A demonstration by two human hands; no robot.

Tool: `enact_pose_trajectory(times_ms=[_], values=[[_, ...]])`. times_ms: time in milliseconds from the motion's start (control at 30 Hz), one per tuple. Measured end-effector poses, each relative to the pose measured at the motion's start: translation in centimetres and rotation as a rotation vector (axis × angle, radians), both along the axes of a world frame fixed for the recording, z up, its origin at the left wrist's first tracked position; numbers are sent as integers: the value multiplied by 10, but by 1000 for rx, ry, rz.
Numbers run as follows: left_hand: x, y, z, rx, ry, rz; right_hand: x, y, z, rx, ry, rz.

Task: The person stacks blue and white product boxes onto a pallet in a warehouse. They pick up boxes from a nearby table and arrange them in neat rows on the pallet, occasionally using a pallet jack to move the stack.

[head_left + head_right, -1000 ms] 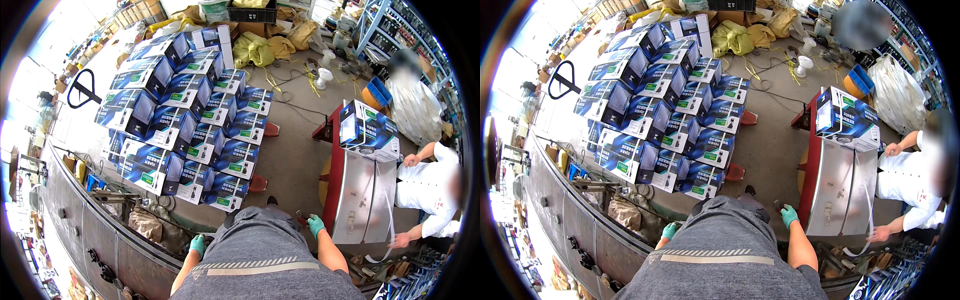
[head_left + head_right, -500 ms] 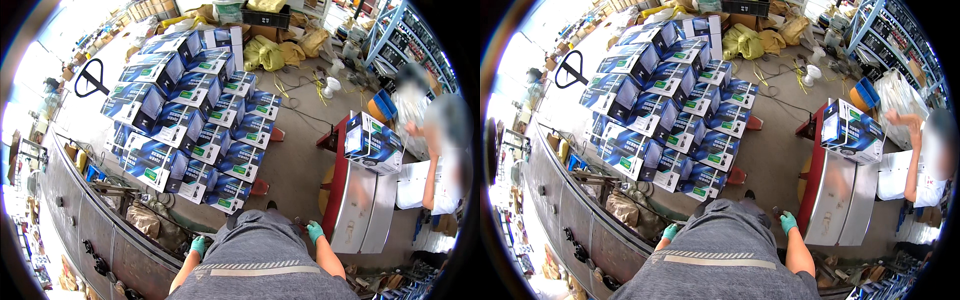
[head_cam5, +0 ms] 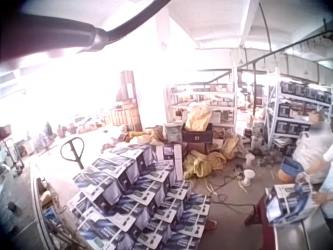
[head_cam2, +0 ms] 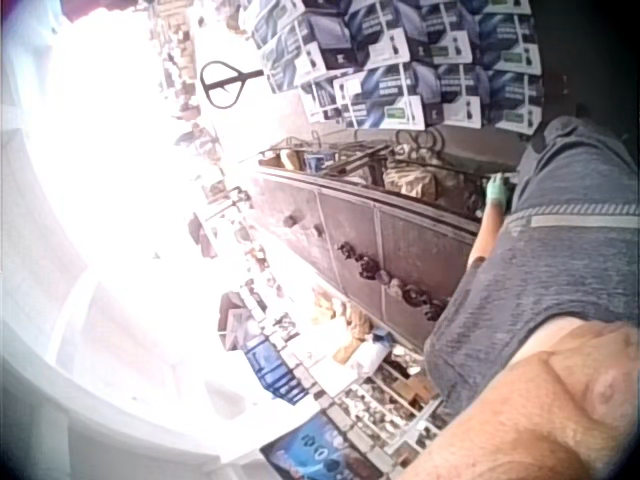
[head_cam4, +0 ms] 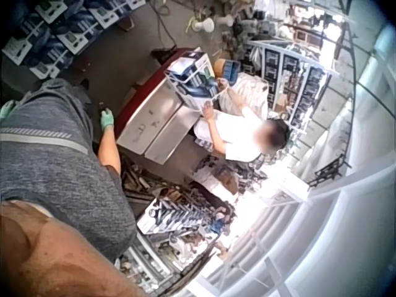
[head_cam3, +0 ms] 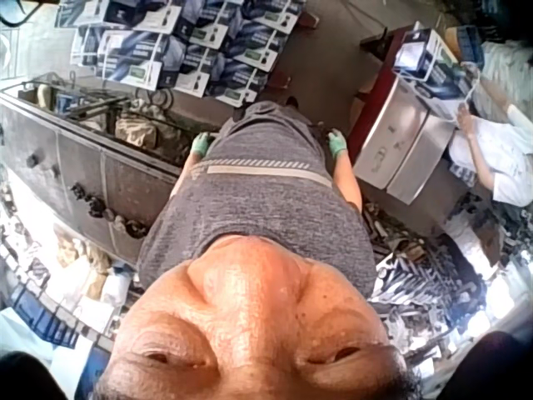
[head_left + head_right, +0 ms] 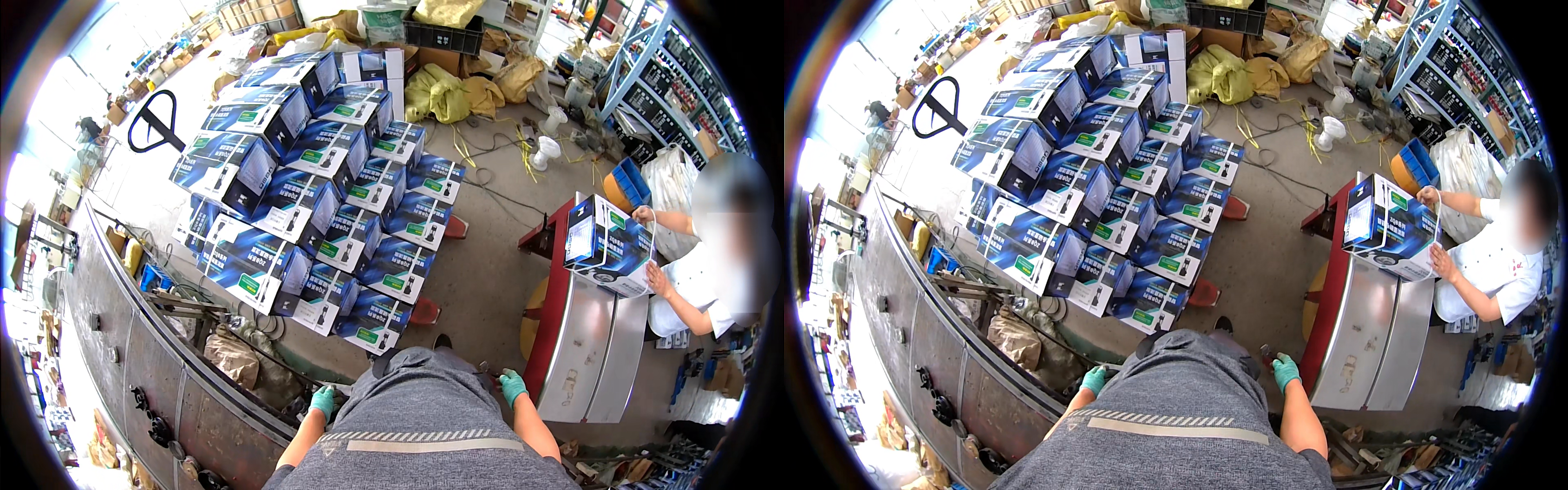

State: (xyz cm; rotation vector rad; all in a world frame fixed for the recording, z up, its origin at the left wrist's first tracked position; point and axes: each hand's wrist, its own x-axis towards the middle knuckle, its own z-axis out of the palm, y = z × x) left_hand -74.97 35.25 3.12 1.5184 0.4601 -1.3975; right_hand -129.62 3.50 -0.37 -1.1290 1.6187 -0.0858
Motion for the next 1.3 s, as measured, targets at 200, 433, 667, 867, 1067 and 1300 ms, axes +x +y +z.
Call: enact_pose_trajectory(times_ms=[200, 433, 667, 867, 1067, 1300], values=[[7, 1, -13, 24, -120, -165, -4, 1, -13, -46, 5, 23], [18, 26, -68, -287, -376, -498, 24, 3, 52, -123, 177, 117], [25, -9, -34, 18, -139, -432, 26, 32, 97, -26, 245, -42], [38, -39, -43, 47, -32, -394, 1, 39, 114, -198, 348, -128], [56, -67, -27, 61, -79, -269, -10, -33, 134, -396, 594, -176], [43, -32, -102, -187, -1429, -1455, -32, -145, 128, -548, 564, -215]])
